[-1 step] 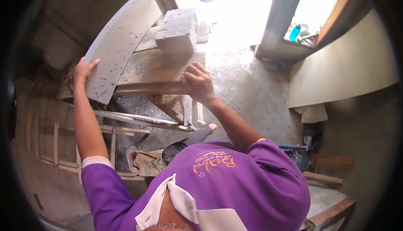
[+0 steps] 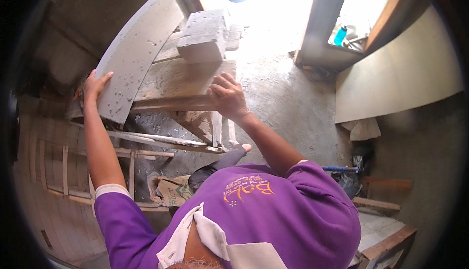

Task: The person repeatedly rubs a white rectangular block against a wooden workbench surface to smooth it. The person holds the block with both hands and moves it back and forth across the wood. The person occasionally lifts the block to inspect it before resuming the rubbing motion.

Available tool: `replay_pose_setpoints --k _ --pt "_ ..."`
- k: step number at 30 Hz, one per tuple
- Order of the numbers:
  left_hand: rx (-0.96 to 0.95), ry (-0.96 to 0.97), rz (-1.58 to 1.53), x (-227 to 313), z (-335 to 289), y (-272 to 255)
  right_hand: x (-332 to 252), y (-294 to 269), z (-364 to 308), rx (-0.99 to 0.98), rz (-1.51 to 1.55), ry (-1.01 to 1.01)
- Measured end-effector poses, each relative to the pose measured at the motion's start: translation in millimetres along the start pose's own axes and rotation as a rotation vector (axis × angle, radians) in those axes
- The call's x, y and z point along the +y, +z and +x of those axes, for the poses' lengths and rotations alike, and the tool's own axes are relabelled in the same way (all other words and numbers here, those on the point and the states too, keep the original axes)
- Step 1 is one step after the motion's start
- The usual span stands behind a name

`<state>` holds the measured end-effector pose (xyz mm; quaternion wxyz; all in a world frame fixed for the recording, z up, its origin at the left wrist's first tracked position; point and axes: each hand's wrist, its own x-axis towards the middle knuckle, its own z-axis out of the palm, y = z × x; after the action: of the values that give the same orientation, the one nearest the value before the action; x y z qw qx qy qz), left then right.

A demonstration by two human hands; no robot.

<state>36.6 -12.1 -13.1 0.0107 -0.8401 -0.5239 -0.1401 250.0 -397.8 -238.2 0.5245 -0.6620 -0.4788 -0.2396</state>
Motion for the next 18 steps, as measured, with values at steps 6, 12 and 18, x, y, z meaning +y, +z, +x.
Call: replay_pose_setpoints --k 6,12,18 --pt "0.025 -0.018 0.012 -11.8 6.8 7.7 5.4 2.9 -6.3 -0.060 0.012 0.051" --pt "0.007 -0.025 -0.003 6.7 -8.7 -3.7 7.1 2.2 -7.0 -0.053 0.035 0.055" --pt "0.051 -0.024 0.018 8.7 -15.2 -4.4 6.7 2.3 -8.6 -0.056 0.034 0.044"
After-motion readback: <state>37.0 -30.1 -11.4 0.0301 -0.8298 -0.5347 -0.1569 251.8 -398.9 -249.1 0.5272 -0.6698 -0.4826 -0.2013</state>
